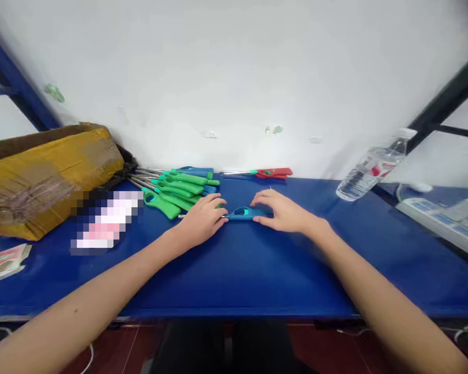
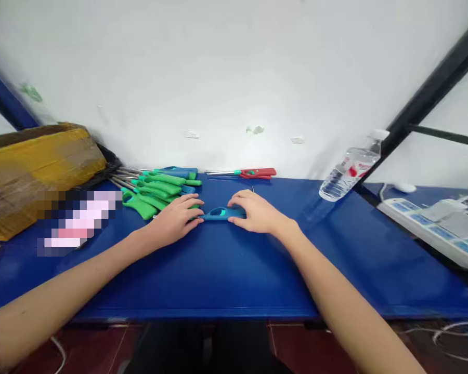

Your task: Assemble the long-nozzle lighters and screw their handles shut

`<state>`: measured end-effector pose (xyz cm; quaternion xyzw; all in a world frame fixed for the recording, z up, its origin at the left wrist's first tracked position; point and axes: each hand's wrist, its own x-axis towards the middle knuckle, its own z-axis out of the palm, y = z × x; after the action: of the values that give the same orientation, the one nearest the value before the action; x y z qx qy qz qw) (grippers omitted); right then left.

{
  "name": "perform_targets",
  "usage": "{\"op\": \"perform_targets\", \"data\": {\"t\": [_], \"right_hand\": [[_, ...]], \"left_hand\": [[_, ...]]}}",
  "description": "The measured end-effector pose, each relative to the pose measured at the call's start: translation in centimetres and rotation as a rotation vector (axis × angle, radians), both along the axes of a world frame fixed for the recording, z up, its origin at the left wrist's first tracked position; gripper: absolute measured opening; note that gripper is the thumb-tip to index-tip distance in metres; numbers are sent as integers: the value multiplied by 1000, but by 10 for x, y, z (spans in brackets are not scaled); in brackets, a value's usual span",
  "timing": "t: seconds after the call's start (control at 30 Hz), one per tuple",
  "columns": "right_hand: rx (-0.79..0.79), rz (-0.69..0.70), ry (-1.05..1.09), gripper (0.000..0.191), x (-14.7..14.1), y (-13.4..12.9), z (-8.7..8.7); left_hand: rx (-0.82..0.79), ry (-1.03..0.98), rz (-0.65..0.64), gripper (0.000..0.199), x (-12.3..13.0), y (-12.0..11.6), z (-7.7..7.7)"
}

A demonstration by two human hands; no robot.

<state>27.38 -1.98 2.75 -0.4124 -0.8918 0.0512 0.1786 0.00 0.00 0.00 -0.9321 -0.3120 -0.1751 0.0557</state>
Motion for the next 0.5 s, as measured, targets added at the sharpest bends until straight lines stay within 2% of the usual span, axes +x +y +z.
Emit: {"op": "perform_targets", "data": {"t": [0.17,0.33,0.5], "right_hand": [[84,80,21,33,-32,-9,-11],[115,29,19,31,-41,-10,-14],[141,7,-18,31,-49,-6,-19]], "left_hand": [[0,-6,8,21,1,-2,4],[-6,53,-54,20,-6,1,11],[-9,42,-23,22,-3,-4,12]]}}
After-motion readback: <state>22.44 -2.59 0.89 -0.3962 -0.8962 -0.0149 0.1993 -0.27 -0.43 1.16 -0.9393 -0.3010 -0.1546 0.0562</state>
